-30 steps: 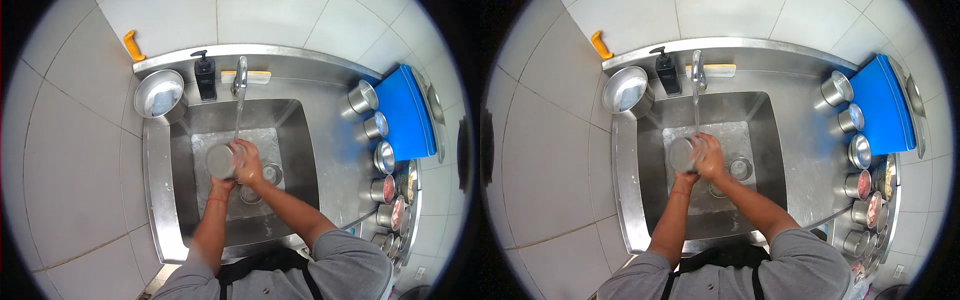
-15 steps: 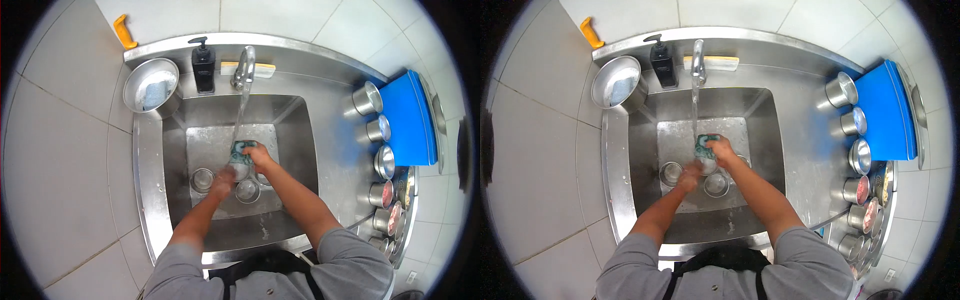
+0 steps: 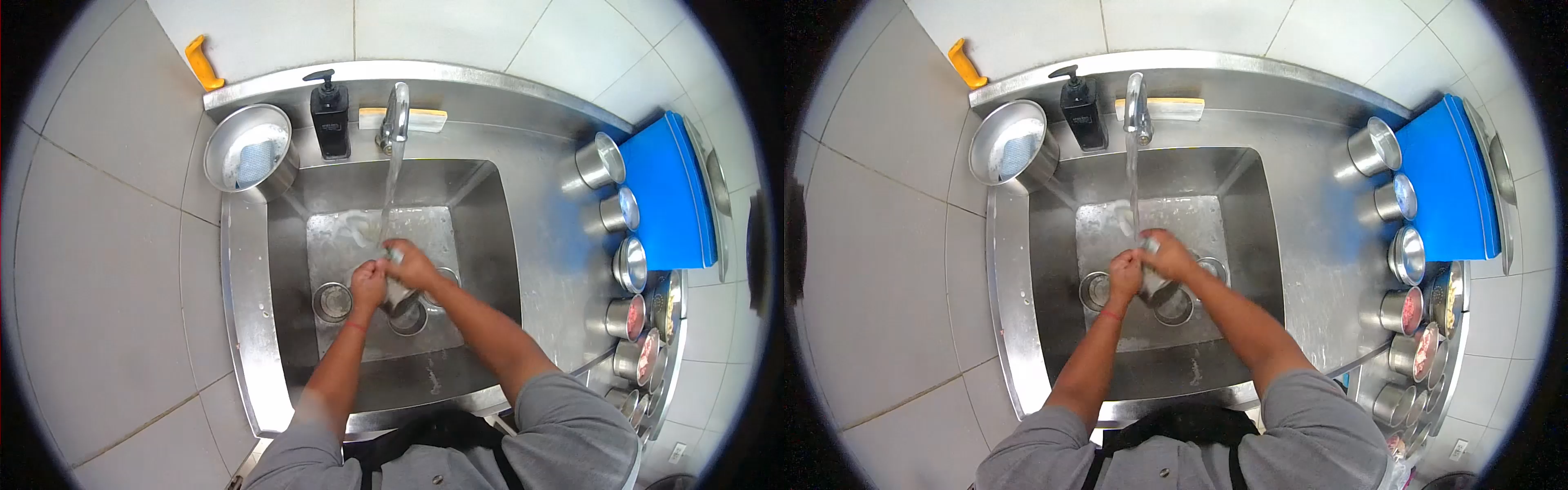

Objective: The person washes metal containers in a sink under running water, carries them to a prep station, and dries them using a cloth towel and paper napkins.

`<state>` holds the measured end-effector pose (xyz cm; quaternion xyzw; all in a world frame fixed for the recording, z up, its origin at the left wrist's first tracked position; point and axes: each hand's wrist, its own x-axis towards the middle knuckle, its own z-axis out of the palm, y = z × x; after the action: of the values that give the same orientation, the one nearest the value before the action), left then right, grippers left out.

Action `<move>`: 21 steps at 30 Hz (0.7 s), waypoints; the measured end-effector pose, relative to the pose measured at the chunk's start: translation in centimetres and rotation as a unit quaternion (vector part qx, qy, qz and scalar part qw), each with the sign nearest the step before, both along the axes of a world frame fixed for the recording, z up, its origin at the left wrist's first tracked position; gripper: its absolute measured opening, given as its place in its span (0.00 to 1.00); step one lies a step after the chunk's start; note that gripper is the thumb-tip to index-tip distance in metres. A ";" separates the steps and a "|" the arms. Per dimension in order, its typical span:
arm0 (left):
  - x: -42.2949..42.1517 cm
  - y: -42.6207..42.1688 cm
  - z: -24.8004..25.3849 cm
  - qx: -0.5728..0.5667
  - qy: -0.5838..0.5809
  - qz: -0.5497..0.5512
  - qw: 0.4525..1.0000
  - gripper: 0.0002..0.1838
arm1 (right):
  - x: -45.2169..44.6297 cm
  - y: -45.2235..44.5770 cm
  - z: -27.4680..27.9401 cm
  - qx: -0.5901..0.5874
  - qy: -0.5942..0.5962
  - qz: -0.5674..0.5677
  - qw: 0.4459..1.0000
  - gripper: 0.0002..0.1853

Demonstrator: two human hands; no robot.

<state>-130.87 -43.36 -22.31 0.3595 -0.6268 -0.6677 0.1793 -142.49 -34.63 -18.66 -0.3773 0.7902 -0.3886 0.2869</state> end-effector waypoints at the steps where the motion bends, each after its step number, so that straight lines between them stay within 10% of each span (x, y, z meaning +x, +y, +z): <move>1: 0.3 -0.7 2.7 0.014 -0.073 -0.034 0.997 0.11 | -1.0 -0.2 0.5 -0.002 0.000 -0.001 1.000 0.28; 3: -0.2 -3.3 1.6 0.145 -0.024 -0.023 0.989 0.13 | -2.4 -0.7 2.2 -0.048 -0.327 -0.030 0.943 0.27; 7: -0.2 -6.8 0.0 0.183 -0.003 -0.075 0.980 0.16 | -1.2 -1.8 5.5 -0.004 -0.282 0.028 0.959 0.24; 9: -0.1 -5.5 1.3 0.384 0.083 0.183 0.901 0.25 | -1.0 -2.3 7.8 0.059 -0.189 -0.039 0.979 0.22; 11: 1.0 -4.2 2.9 0.458 0.093 0.199 0.861 0.32 | -1.6 -2.8 3.4 -0.039 -0.205 -0.079 0.975 0.20; 13: 1.5 -2.7 3.0 0.550 0.188 0.022 0.814 0.30 | -1.2 -2.6 1.4 -0.012 -0.191 -0.105 0.976 0.17; 15: 1.2 -3.1 1.4 0.562 0.240 0.050 0.790 0.29 | -0.6 -1.7 4.6 -0.059 -0.440 -0.046 0.895 0.14; 16: 1.1 -3.5 2.5 0.587 0.214 0.010 0.781 0.29 | -0.3 -1.6 5.9 -0.059 -0.170 0.040 0.983 0.16; 17: 1.3 -3.6 4.0 0.609 0.186 -0.029 0.771 0.30 | -0.3 -1.5 5.8 -0.056 -0.168 0.044 0.983 0.16; 21: 0.3 -3.9 6.9 0.462 0.062 -0.146 0.872 0.26 | 0.6 -1.7 2.5 -0.156 -0.450 -0.051 0.878 0.15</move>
<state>-130.58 -47.27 -15.41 0.2641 -0.2794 -0.9206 -0.0683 -141.86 -36.28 -16.19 -0.1609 0.5229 -0.6489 0.5287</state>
